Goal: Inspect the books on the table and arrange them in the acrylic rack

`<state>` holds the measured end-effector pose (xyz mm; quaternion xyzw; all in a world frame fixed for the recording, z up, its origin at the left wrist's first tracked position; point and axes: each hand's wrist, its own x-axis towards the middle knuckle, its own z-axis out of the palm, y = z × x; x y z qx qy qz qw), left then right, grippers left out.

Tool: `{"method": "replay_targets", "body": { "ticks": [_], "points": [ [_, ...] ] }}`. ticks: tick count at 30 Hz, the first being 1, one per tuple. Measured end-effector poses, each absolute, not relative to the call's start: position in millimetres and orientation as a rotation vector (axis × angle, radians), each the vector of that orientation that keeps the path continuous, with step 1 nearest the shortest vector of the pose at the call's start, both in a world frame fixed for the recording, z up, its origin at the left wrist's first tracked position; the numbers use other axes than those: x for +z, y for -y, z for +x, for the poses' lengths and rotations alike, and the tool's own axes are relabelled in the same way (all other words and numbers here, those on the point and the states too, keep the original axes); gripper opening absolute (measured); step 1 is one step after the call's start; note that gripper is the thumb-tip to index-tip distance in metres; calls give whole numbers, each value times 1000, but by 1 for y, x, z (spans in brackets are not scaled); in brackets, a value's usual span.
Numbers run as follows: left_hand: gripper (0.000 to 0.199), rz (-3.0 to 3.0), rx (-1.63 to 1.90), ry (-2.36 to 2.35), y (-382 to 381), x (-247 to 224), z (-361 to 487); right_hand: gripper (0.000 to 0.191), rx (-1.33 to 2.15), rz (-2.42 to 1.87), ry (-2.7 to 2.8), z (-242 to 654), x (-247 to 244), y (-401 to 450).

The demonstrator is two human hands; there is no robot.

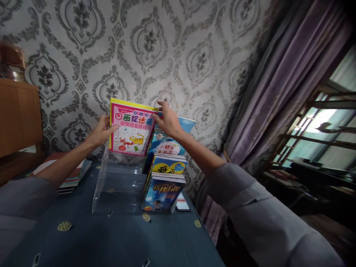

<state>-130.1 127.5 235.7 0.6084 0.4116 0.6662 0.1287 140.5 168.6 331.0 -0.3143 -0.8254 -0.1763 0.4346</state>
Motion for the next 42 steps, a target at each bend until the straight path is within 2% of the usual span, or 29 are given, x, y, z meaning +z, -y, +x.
{"method": "replay_targets", "body": {
  "ticks": [4,10,15,32,39,42],
  "points": [
    [58,1604,1675,-967,-131,238,-127,42,-309,-820,2121,143,342,-176],
    [62,1556,1762,-939,-133,238,-124,28,-256,-856,2125,140,349,-174],
    [65,1601,1741,-945,-133,236,-124,27,-302,-862,2119,140,346,-169],
    [67,1659,1693,-891,-123,234,-126,40,-375,-912,2172,142,347,-157],
    [58,1751,1687,-995,-125,230,-133,44,-435,-911,2145,142,343,-157],
    [58,1876,1690,-1180,-130,223,-148,44,-451,-876,2135,143,340,-159]
  ]
}}
